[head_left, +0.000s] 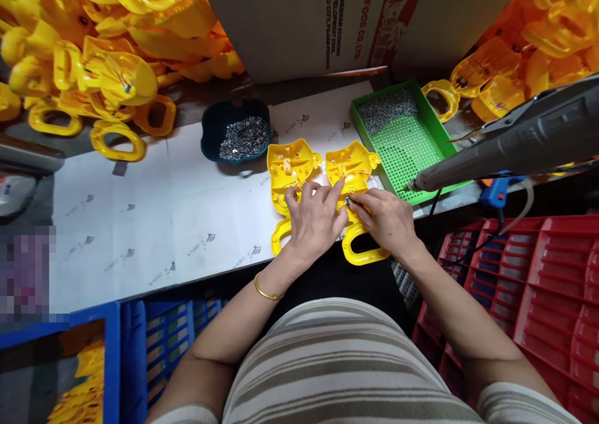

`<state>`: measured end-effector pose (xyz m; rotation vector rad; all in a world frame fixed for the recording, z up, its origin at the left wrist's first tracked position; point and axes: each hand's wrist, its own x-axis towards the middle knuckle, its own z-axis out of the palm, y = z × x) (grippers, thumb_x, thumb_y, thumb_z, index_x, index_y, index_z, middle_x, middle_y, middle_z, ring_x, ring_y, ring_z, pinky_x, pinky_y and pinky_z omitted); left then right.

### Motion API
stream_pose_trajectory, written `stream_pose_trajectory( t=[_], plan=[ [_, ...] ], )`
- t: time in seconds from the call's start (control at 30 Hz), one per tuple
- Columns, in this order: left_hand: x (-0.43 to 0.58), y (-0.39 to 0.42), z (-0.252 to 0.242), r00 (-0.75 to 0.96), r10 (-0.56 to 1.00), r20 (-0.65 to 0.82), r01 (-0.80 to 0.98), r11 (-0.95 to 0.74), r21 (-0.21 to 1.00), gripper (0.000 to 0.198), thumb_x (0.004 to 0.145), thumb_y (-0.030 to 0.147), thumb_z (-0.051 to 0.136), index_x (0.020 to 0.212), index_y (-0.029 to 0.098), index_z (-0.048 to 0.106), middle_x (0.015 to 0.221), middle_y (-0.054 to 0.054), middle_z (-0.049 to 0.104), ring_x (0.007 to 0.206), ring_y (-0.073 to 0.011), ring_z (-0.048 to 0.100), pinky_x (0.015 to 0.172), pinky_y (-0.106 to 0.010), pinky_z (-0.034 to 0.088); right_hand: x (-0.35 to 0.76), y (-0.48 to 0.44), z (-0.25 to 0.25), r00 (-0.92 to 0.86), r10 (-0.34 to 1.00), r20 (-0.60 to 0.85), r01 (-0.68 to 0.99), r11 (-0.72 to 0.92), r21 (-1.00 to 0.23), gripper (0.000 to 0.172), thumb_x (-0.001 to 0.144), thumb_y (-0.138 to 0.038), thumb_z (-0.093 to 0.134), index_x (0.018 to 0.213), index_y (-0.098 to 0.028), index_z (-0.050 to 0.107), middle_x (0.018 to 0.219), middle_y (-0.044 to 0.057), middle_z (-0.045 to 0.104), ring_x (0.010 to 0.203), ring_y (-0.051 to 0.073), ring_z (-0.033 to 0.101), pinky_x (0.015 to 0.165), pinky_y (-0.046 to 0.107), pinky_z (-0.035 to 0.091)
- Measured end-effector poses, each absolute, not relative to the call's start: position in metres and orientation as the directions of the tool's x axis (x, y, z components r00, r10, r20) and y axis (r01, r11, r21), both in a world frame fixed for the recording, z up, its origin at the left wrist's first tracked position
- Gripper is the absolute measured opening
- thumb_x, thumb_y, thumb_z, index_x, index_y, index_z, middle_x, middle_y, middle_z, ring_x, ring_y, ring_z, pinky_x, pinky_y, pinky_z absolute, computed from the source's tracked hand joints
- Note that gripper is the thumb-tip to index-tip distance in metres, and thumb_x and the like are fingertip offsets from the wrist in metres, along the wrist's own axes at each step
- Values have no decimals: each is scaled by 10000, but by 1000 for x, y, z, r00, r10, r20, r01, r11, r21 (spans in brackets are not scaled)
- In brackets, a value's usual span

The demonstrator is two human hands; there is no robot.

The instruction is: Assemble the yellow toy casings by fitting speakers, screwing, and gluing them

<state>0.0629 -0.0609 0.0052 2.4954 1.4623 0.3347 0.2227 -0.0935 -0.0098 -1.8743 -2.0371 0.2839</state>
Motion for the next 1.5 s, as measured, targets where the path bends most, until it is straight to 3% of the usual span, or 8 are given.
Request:
stream_pose_trajectory(
  t=[0.27,0.6,0.8,0.93,1.1,1.27,1.4,1.5],
  plan=[
    [69,-55,5,441,895,61,847,-437,303,391,865,418,618,1211,236,639,1112,-112,662,1128,-339,487,1018,-573,248,230,-97,-19,-59,985,159,876,128,-465,209,908,-254,563,1038,-209,721,879,61,702,759,177,641,634,276,464],
    [74,-49,3,429,903,16,860,-414,298,446,841,398,645,1252,224,623,1125,-114,639,1146,-347,487,1030,-583,263,227,-92,-19,10,995,102,937,27,-349,235,909,-365,549,955,-258,753,840,35,601,641,131,527,457,259,244],
    [67,-42,8,491,871,14,844,-479,240,457,856,396,617,1280,224,612,1106,-125,648,1145,-354,490,1041,-610,247,236,-93,-11,-138,978,158,872,196,-449,264,917,-296,512,1028,-211,736,829,52,641,696,151,600,545,258,407],
    [52,-41,12,542,840,27,825,-537,175,443,850,355,618,1273,220,616,1089,-125,660,1137,-352,493,1070,-605,214,242,-121,-14,134,932,336,819,87,-567,298,929,-257,475,1104,-163,696,864,75,718,676,149,633,650,269,492],
    [41,-41,11,563,826,32,813,-561,155,443,847,359,625,1275,246,612,1079,-113,665,1122,-346,498,1077,-605,206,242,-143,-30,266,955,129,810,-149,-568,348,892,-309,519,1163,-152,671,773,58,729,562,164,610,596,292,479],
    [41,-43,9,558,829,38,815,-557,160,451,859,372,619,1289,237,603,1087,-118,660,1128,-353,488,1066,-619,208,231,-125,-30,161,987,14,796,-121,-593,410,871,-288,562,1260,-170,610,849,38,699,647,153,610,656,283,475],
    [40,-44,8,552,833,47,816,-550,178,440,865,380,608,1288,258,600,1105,-112,659,1123,-346,485,1063,-620,204,230,-115,-30,132,991,-13,755,-109,-647,219,847,-290,609,1024,-228,721,808,18,672,649,137,597,628,263,450],
    [42,-44,7,545,837,50,820,-544,176,437,856,376,618,1280,271,603,1101,-103,660,1118,-338,490,1063,-612,204,234,-119,-36,201,980,-12,585,-129,-801,195,856,-350,602,880,-201,725,787,26,672,607,129,604,587,256,462]
  ],
)
